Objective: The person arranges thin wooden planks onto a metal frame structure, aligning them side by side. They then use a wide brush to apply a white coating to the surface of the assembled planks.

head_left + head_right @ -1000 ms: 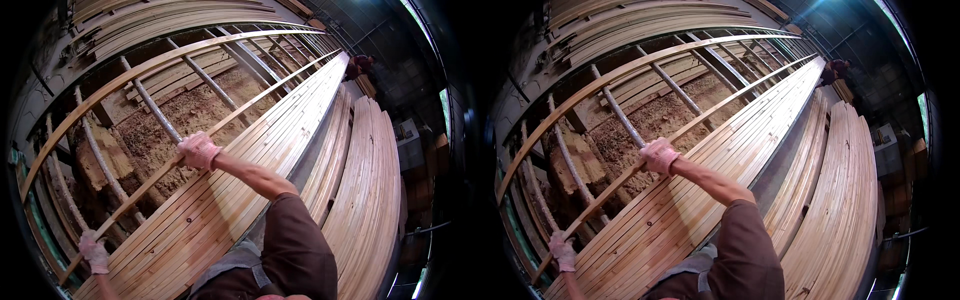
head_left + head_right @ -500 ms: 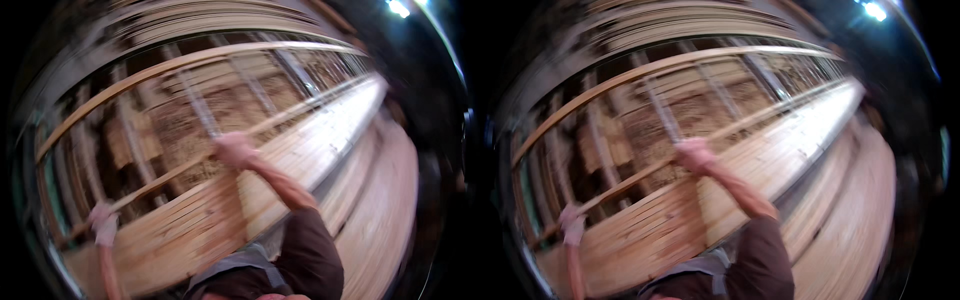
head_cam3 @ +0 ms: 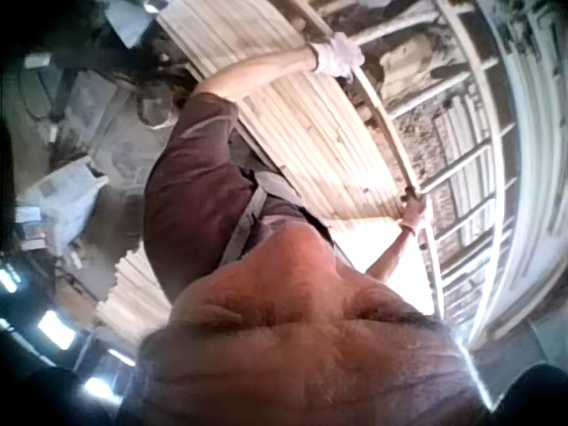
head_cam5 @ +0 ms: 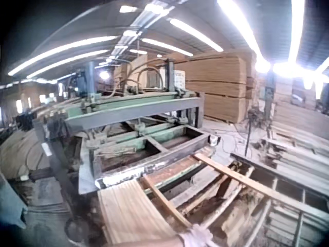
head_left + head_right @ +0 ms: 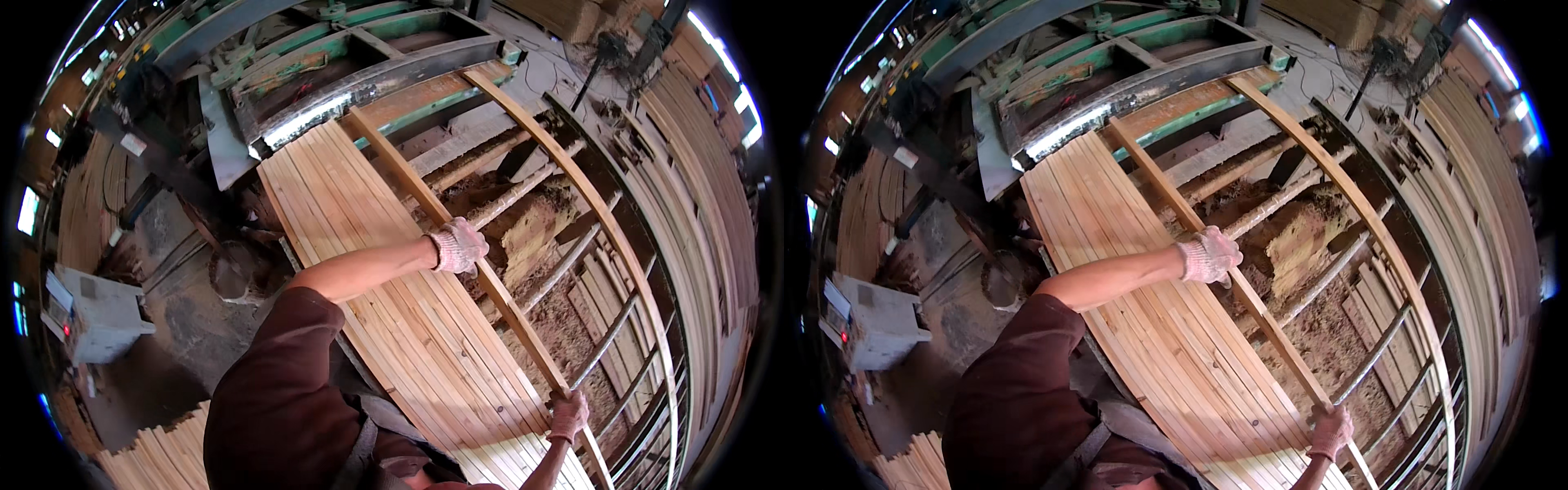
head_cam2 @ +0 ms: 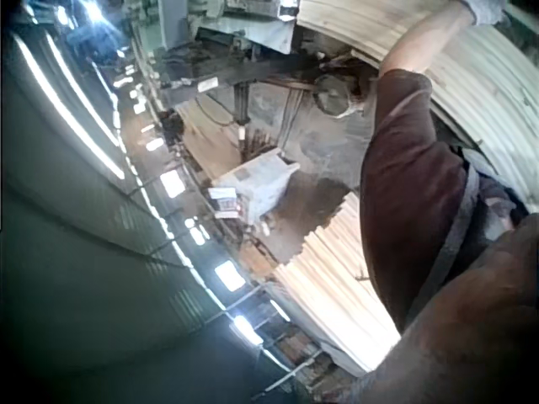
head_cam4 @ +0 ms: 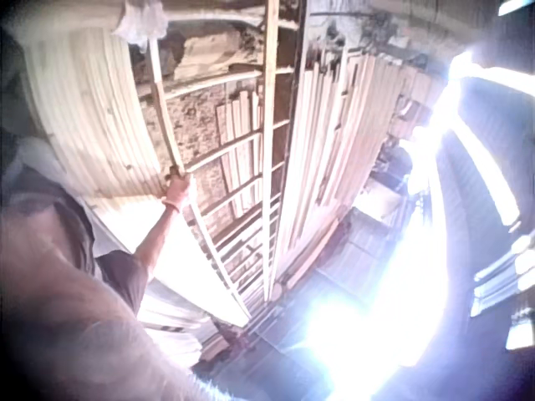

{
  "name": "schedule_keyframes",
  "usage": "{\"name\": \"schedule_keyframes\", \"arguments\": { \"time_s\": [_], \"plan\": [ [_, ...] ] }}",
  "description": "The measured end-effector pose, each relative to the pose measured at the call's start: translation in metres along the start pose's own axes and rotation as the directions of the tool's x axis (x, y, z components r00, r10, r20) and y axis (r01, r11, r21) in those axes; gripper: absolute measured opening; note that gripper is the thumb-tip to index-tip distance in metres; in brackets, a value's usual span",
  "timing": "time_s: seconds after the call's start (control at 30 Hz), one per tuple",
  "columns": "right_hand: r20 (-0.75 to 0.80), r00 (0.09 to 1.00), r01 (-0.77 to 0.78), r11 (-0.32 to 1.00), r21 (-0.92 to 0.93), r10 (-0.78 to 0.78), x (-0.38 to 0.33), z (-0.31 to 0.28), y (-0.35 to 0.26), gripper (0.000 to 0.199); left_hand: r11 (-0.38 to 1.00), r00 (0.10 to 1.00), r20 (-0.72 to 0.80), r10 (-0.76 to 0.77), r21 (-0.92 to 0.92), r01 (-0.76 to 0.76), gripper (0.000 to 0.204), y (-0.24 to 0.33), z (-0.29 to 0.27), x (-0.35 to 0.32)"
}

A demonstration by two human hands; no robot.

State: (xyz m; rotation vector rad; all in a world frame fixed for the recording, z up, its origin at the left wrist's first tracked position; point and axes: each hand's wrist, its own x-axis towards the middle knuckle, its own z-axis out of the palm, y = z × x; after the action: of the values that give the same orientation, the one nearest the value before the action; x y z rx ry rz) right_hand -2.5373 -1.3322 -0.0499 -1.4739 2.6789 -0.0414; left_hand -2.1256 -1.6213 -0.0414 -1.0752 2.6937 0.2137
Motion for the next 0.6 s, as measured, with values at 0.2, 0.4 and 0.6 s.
{"name": "schedule_keyframes", "arguments": {
  "time_s": [0.2,0.4,0.6],
  "plan": [
    [0.147,0.989,0.029,0.998,-0.064,-0.019,0.004,-0.016,0.001,0.049,0.96,0.91,-0.414,-0.02,-0.263,-0.099,0.067,0.06,0.003,-0.04],
    [-0.135,0.911,0.396,0.918,0.014,-0.39,-0.02,-0.047,-0.028,0.047,0.927,0.612,-0.752,-0.246,-0.367,-0.079,0.059,0.135,0.024,-0.246],
    [0.303,0.671,0.112,0.496,0.861,-0.677,-0.181,-0.084,-0.207,0.034,0.164,0.396,-0.088,-0.914,-0.973,0.161,0.031,0.197,0.164,-0.386]
  ]
}}
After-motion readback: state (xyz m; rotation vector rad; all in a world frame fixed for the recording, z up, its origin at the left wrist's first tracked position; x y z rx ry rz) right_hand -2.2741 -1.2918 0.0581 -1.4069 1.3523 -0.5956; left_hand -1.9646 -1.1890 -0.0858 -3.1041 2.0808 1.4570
